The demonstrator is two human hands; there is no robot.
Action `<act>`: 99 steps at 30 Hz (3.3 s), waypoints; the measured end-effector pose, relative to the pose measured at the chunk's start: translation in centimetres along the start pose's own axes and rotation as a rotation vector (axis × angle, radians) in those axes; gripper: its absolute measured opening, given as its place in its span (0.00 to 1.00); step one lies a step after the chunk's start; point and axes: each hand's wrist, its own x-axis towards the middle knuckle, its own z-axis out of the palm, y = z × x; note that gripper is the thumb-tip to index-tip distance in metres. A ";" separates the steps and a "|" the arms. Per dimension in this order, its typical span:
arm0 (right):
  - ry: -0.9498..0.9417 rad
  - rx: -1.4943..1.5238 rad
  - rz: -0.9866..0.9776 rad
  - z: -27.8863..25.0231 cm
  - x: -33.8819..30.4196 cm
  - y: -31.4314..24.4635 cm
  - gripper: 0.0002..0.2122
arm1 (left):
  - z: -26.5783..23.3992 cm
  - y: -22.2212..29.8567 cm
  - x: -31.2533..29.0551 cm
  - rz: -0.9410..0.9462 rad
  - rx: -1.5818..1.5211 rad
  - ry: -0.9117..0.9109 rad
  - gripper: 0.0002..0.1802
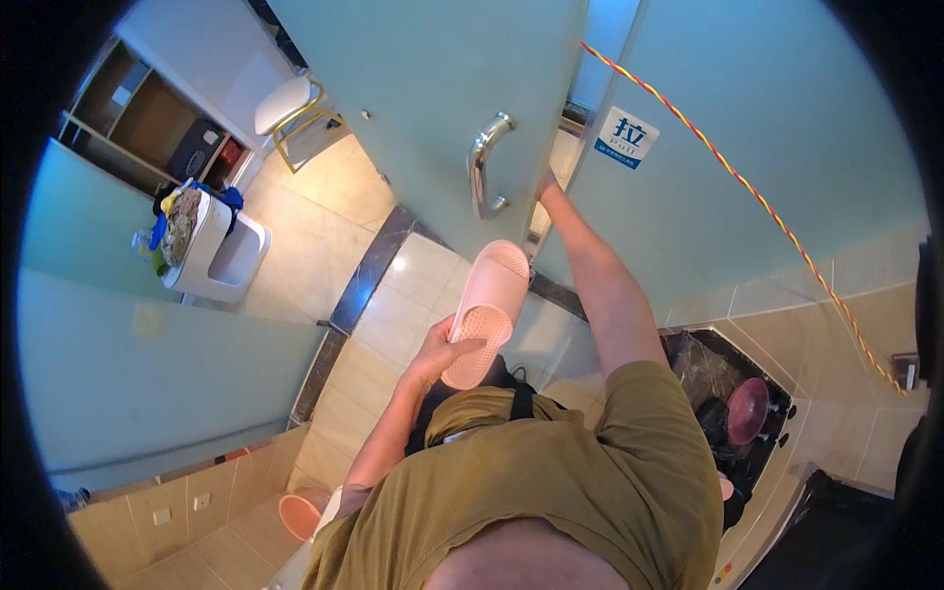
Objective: The person washes a pair of pink slippers in a bathroom sink using a brush and running water, then dries them with a cloth. The person scrubs both the top and bottom surfaces of each slipper, rinses them, and wipes them dry before placing them on the counter.
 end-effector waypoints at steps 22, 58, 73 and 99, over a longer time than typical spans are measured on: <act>0.452 1.364 0.500 -28.2 -16.7 -16.2 0.11 | 5.3 2.9 5.8 0.016 -0.242 -0.303 0.29; 0.467 0.044 0.144 -22.6 -13.5 -28.7 0.41 | 6.5 15.1 2.6 0.449 0.194 -0.532 0.38; 0.766 0.355 -0.106 -24.2 -16.6 -31.7 0.24 | 8.2 16.3 2.4 0.214 -0.570 -0.806 0.38; 0.569 -0.519 0.177 -14.5 -13.5 -40.6 0.18 | 6.3 18.9 -0.4 0.347 -0.697 -0.826 0.26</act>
